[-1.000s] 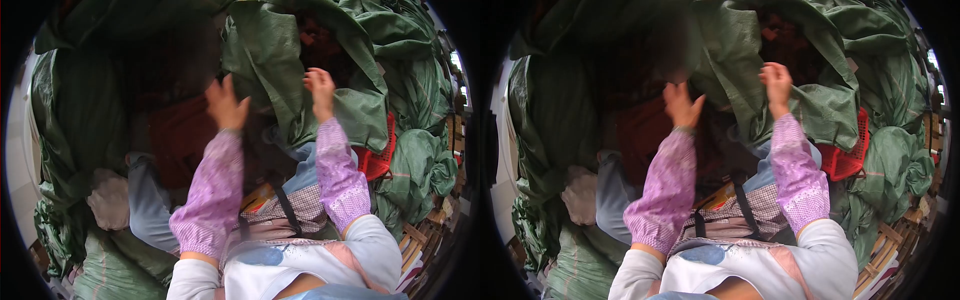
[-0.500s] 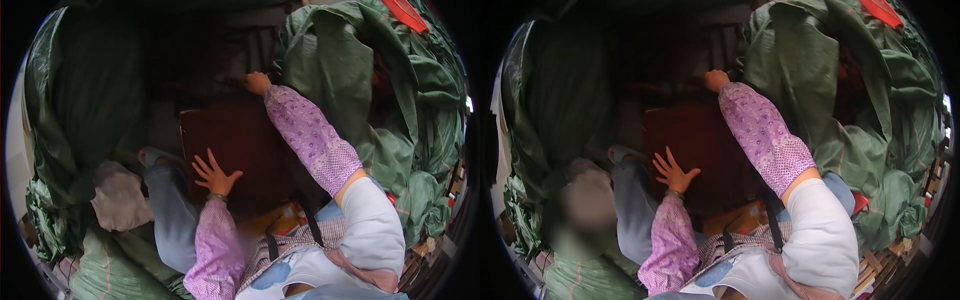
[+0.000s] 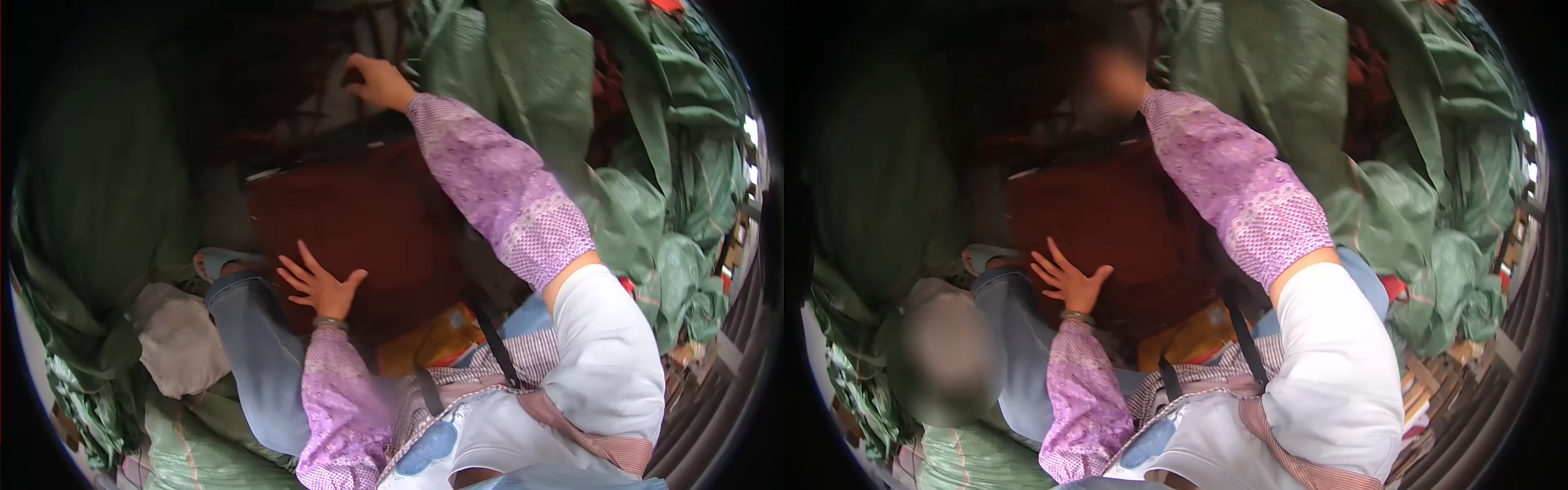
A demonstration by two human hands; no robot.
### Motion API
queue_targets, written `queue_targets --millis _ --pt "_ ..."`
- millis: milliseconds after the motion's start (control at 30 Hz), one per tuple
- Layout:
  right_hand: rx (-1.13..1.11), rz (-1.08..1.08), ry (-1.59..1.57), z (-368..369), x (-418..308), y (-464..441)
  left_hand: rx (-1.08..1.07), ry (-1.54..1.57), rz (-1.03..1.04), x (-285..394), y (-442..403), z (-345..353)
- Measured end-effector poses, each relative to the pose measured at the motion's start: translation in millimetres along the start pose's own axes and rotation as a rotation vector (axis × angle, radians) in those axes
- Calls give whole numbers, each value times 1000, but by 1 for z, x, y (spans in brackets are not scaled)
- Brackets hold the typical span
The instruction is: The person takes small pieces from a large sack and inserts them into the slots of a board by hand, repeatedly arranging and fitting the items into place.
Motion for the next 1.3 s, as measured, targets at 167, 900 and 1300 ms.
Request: queue_targets --millis 167,900,1300 --pt "100 375 -643 -103 -22 126 25 16 4 -3 -6 2" --pt "198 487 121 -24 13 234 63 20 -16 -10 -18 6" --pt "413 661 -469 -165 -91 300 90 17 -26 -13 -24 3"
Point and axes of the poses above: each hand's wrist, its own y-axis away from the middle knuckle, its own z-axis out of the palm, x = y × z, the point moved 7 cm from there along -y, towards the middle knuckle, and after that the axes turned 8 degrees about -z, right-handed, at the moved point
